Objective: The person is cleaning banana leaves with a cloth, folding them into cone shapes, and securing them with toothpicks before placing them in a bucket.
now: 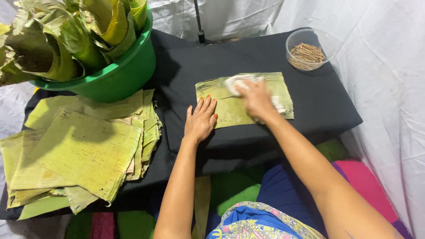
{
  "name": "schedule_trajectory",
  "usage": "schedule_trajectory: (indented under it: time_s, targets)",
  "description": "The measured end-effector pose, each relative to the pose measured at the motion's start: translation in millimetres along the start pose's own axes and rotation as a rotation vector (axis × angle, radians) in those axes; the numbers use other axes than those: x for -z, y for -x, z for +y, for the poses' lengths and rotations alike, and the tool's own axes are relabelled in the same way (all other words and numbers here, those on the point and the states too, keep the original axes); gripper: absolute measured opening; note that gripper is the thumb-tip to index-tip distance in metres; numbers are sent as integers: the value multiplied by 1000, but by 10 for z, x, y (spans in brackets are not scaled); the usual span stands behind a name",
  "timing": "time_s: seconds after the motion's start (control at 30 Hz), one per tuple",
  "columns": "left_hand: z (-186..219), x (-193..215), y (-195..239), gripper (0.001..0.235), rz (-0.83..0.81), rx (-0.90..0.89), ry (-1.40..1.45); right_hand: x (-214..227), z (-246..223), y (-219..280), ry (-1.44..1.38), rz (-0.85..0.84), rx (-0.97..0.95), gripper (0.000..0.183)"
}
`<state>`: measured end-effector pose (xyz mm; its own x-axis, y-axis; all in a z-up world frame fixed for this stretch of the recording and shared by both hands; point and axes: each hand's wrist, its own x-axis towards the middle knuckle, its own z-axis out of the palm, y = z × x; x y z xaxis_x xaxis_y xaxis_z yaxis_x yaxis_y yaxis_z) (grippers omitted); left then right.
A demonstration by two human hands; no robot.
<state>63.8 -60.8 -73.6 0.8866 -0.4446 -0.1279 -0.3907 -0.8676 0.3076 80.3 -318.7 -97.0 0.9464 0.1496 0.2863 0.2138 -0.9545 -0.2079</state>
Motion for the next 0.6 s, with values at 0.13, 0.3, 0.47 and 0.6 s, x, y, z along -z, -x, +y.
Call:
schedule_trajectory:
  time_s: [0.13, 0.3, 0.47, 0.6]
  targets:
    - [-15, -25, -12, 61, 11, -10, 4, -5, 575, -55, 124, -5, -177, 49]
    - [-88, -29, -31, 59, 46, -13, 141, 276, 380, -268, 8, 74, -83, 44]
    - [32, 192, -87, 64, 330, 53, 516, 434, 57, -213, -309, -3, -63, 45]
    - [308, -128, -471, 51, 685, -74, 162, -22, 492, -120, -108, -150, -113, 44]
